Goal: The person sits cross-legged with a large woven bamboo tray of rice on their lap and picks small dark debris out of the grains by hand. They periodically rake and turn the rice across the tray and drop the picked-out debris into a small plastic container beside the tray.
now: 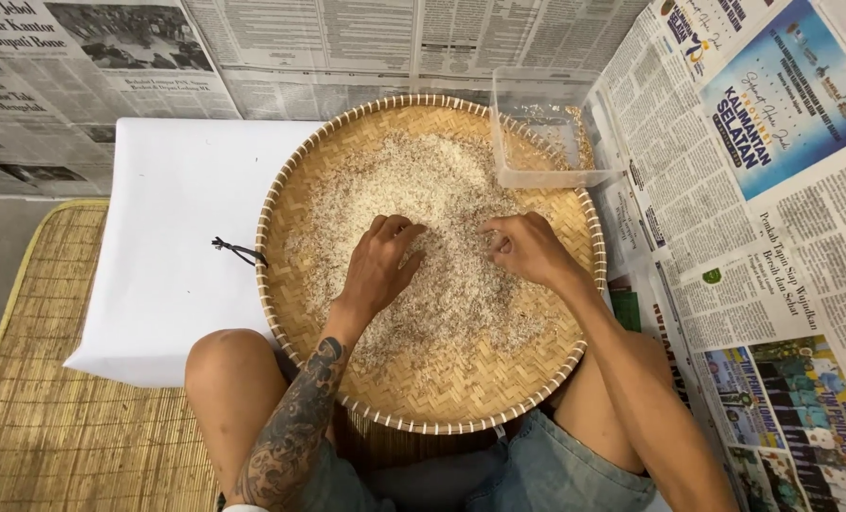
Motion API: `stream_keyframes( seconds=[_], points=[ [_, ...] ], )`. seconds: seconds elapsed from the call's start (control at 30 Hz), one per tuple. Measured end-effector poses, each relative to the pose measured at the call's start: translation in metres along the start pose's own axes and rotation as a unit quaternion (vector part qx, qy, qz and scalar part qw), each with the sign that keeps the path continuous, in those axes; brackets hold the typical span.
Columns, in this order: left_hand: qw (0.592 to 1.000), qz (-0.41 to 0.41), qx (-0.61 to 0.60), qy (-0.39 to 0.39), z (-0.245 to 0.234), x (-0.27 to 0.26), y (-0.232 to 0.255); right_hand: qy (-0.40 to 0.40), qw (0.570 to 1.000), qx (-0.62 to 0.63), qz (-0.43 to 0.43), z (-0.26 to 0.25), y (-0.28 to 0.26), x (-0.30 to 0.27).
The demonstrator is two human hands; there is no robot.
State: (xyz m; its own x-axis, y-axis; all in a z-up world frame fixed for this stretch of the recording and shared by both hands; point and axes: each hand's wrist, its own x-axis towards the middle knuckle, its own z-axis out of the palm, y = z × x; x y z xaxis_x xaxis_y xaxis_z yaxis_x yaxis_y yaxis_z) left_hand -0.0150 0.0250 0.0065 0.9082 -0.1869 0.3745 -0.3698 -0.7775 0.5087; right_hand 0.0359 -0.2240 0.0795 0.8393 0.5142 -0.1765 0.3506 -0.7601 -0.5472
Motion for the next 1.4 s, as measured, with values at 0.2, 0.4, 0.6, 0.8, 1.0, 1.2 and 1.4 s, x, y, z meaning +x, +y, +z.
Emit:
stream_keyframes(
  seconds=[0.2, 0.4, 0.6, 0.8, 1.0, 1.2, 1.4],
  points=[
    [0.999, -0.031, -0.019, -0.017, -0.013, 0.003, 0.005, 0.155, 0.978, 0.135, -0.044, -0.033, -0.012, 0.003],
    [0.991, -0.010, -0.098, 0.093, 0.006, 0.003, -0.017, 0.297, 0.949, -0.094, -0.055, -0.090, 0.016, 0.053],
    [0.988, -0.105, 0.032, 0.113, 0.014, 0.004, -0.060, 0.299, 0.931, -0.026, -0.207, 0.037, -0.015, 0.048],
    [0.976, -0.149, -0.006, 0.159, -0.050, 0.000, -0.045, 0.230, 0.788, -0.189, -0.539, 0.159, -0.066, 0.003],
    [0.970, -0.181, -0.041, 0.160, -0.058, -0.003, -0.047, 0.277, 0.746, -0.319, -0.515, 0.148, -0.069, 0.041],
    [0.972, -0.188, -0.026, 0.142, -0.050, -0.004, -0.062, 0.377, 0.705, -0.387, -0.461, 0.171, 0.047, 0.181],
    [0.968, -0.206, -0.032, 0.140, -0.059, -0.006, -0.061, 0.250, 0.872, -0.355, -0.225, 0.085, -0.033, 0.082]
  ],
)
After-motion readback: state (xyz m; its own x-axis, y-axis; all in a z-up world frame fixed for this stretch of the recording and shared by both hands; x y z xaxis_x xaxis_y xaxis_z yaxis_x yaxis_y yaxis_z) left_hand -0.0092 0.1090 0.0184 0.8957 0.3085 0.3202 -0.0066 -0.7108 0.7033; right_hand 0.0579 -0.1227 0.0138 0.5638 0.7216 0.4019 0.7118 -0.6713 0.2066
